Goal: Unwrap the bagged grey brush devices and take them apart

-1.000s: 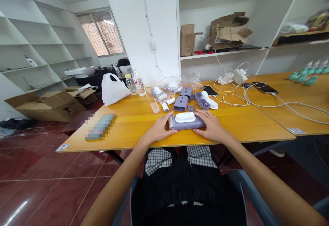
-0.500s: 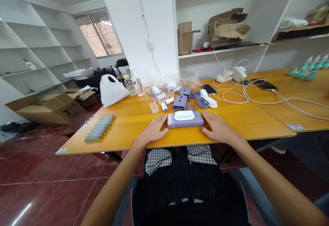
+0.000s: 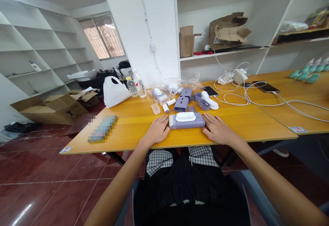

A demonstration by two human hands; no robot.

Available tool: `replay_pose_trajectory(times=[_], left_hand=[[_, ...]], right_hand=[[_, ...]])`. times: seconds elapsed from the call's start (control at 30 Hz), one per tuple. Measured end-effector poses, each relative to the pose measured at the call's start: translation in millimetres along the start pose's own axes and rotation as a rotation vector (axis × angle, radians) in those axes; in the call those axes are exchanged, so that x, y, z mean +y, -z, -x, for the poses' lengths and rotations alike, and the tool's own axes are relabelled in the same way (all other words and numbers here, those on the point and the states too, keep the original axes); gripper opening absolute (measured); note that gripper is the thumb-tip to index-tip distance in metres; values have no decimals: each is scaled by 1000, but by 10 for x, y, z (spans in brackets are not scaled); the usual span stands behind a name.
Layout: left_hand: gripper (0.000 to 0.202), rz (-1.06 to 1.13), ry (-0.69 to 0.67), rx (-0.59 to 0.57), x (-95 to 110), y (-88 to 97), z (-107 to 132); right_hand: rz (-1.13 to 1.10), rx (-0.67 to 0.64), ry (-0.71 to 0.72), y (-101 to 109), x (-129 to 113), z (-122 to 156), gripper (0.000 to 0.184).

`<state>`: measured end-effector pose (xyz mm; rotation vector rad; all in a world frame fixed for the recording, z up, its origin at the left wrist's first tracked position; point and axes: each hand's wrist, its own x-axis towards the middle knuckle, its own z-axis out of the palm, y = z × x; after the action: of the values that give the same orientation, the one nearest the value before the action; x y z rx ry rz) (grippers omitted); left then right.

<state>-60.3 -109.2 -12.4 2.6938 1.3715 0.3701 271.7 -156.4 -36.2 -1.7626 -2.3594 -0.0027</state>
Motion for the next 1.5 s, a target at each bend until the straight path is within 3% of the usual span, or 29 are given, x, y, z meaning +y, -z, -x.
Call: replay_pose_trajectory(times=[0.23, 0.63, 0.97, 1.13, 1.33, 1.5], left_hand=[[70, -36, 41, -30, 64, 49, 20], [77, 129, -108, -21, 51, 146, 70], [70, 216, -164, -7, -30, 146, 64], [70, 214, -168, -7, -22, 150, 65], [98, 169, -133, -9, 16, 123, 40], [85, 161, -128, 18, 21, 106, 15]], right_hand=[[16, -2, 16, 56, -23, 16, 67], [3, 19, 11, 60, -22, 26, 60], [-135, 105, 45, 53, 18, 37, 86], [-170, 108, 79, 94, 6, 52, 81], [-196, 119, 118, 88, 25, 51, 76], [-191, 92, 112, 84, 18, 54, 78]])
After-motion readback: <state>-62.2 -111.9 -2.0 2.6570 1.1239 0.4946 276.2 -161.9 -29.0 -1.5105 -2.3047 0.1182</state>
